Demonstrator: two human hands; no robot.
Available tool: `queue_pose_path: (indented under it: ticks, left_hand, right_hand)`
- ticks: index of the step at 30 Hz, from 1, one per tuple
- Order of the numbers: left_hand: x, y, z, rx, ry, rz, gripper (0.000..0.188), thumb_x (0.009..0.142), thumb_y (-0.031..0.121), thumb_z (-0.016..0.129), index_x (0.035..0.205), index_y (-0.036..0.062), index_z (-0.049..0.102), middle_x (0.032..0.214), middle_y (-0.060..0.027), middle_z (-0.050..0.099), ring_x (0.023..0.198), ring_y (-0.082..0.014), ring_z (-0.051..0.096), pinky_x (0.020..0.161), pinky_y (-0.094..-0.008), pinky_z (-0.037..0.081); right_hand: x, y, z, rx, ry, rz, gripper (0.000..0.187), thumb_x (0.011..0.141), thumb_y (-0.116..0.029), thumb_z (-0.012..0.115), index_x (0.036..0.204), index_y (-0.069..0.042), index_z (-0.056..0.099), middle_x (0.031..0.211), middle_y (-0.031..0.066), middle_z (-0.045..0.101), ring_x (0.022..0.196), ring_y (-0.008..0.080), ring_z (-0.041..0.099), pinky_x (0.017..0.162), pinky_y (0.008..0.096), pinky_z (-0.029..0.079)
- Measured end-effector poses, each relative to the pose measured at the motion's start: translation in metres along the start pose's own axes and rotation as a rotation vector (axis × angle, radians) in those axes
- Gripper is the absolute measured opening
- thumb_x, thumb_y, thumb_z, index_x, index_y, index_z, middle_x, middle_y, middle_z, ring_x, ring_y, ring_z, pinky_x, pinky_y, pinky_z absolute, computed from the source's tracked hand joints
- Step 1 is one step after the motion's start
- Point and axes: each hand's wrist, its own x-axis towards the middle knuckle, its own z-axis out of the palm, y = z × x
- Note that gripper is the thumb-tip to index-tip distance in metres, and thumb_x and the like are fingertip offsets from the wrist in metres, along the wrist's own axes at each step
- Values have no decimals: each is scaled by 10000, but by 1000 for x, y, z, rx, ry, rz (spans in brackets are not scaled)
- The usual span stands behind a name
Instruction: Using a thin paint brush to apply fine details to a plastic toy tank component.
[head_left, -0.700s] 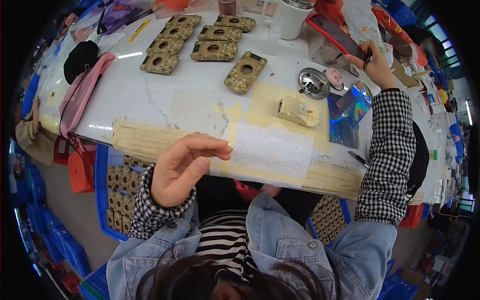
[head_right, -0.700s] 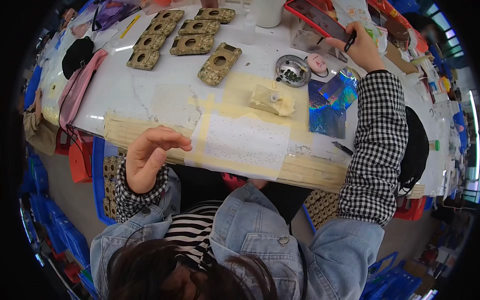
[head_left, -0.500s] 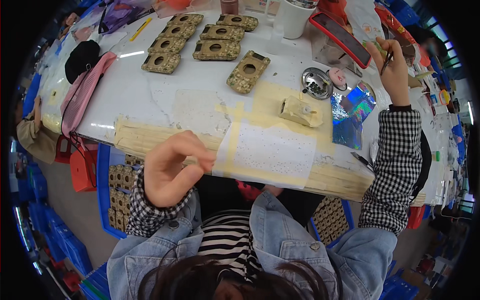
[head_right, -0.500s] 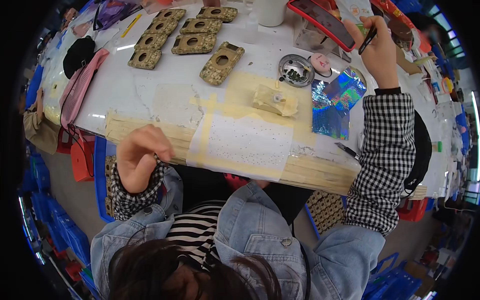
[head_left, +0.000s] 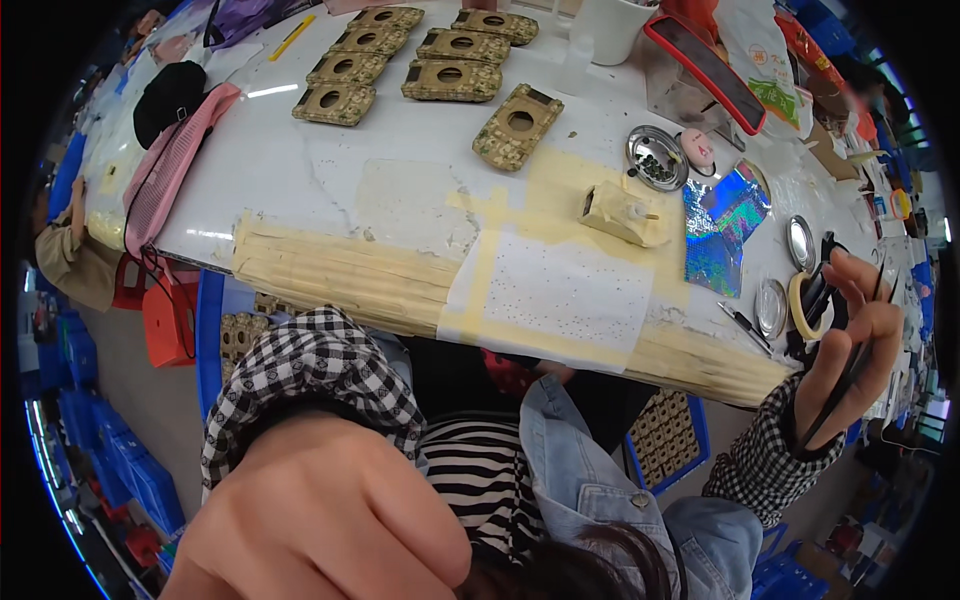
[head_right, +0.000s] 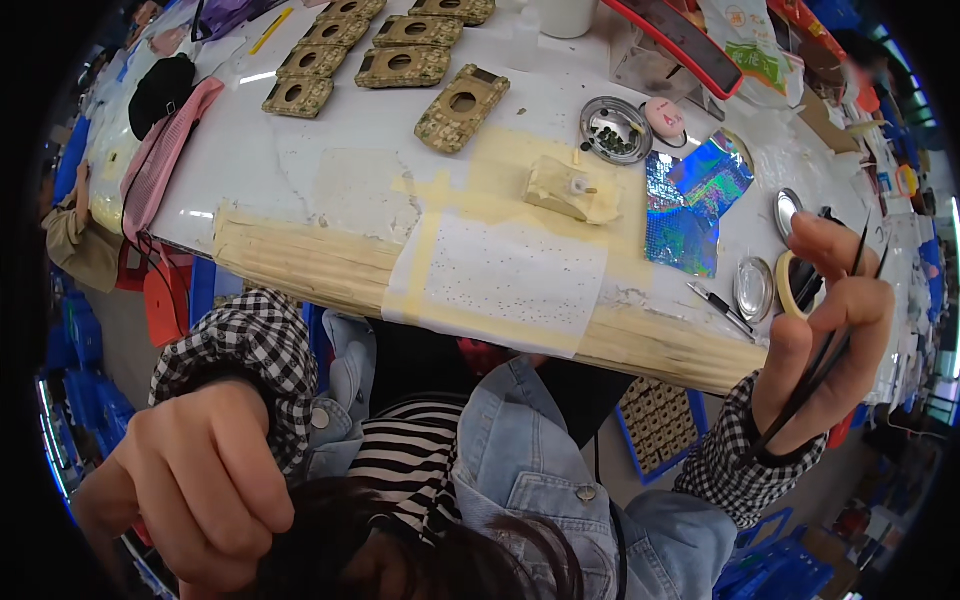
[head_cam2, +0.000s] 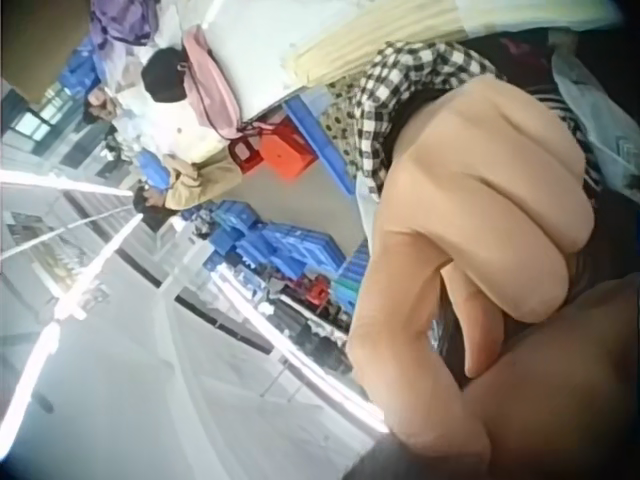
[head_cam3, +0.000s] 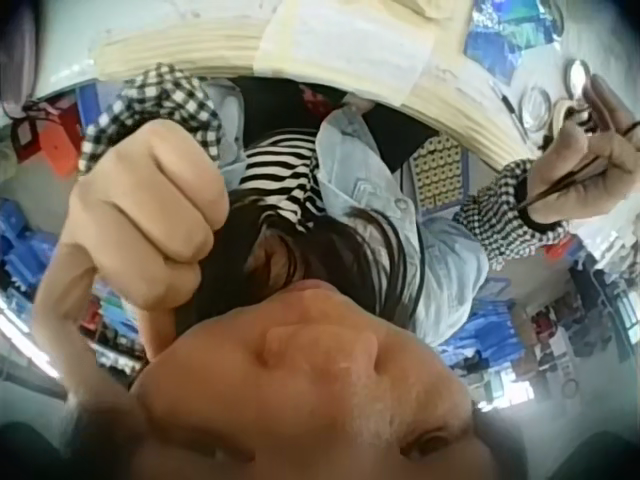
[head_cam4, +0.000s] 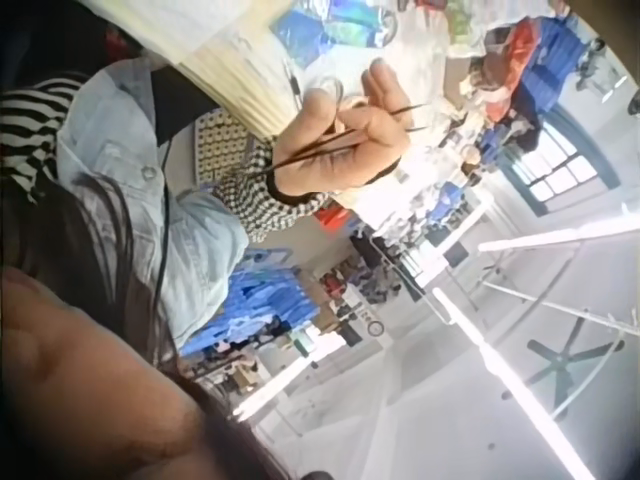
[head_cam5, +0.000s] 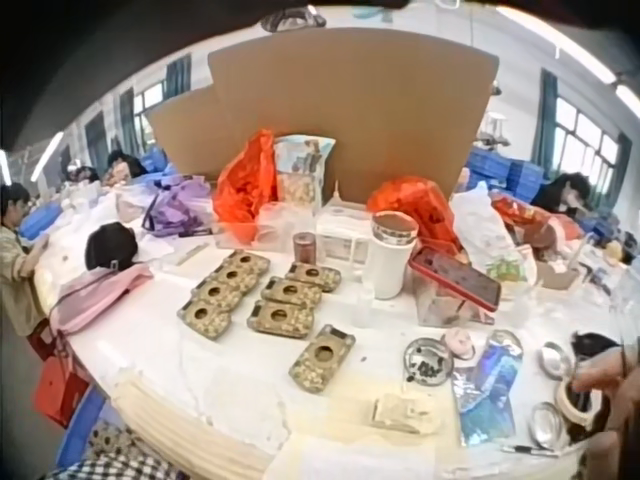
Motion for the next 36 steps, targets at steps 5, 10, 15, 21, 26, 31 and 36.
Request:
queue_pose_path:
  ticks: [5, 10, 15, 21, 26, 31, 36]
  left_hand:
    - [1, -4, 15, -31, 48, -15, 132, 867, 131, 625, 992, 144, 586, 549, 6, 452, 434, -89, 358, 443, -214, 315]
    - [-22, -20, -58, 359, -176, -373, 163, 831, 180, 671, 828, 21, 636, 769, -57, 578, 677, -152, 561, 610, -258, 479]
    - [-26, -90, -111, 1258, -77, -860, 330, 872, 313, 619, 831, 10, 494, 751, -75, 539, 699, -167, 559, 646, -305, 482]
    - [-7, -159, -121, 1714, -351, -1070, 498, 790, 478, 654, 863, 6, 513, 735, -145, 598, 703, -283, 615, 635, -348, 511]
    - [-5, -165, -127, 1661, -359, -1097, 523, 748, 460, 692, 965, 22, 506, 778, -179, 620, 734, -295, 632, 663, -354, 518]
    - [-2, -144, -123, 1174, 203, -809, 630, 762, 333, 714, 1210, -16, 441, 859, -133, 634, 785, -216, 633, 692, -318, 517]
    - [-6, -151, -112, 336, 447, -948, 615, 751, 302, 744, 1186, -43, 480, 934, -90, 625, 836, -153, 617, 728, -295, 520]
  right_hand:
    - [-21, -14, -2, -5, 91, 42, 499, 832, -489, 609, 764, -59, 366, 1003, 269, 585, 996, 321, 559, 883, 408, 448]
    - [-43, -11, -14, -39, 45, 46, 478, 896, -496, 502, 784, -52, 366, 1052, 264, 570, 986, 293, 542, 902, 414, 416]
    - [-48, -23, 1, 59, 86, 148, 546, 870, -578, 476, 780, -52, 362, 1038, 262, 573, 990, 291, 545, 880, 407, 429]
    - [-62, -34, 21, 130, 136, 227, 606, 791, -624, 560, 754, -53, 361, 944, 265, 585, 945, 325, 561, 876, 431, 420]
    - [-69, -33, 24, 144, 130, 230, 522, 868, -537, 517, 764, -46, 373, 908, 228, 588, 899, 292, 556, 837, 406, 427]
    - [-63, -25, 48, 120, 85, 202, 318, 933, -275, 492, 785, 6, 493, 844, 183, 578, 821, 263, 552, 775, 367, 431]
    - [-29, -13, 76, -125, 34, 116, 99, 799, 0, 624, 899, -1, 620, 833, 140, 594, 800, 265, 580, 705, 330, 452]
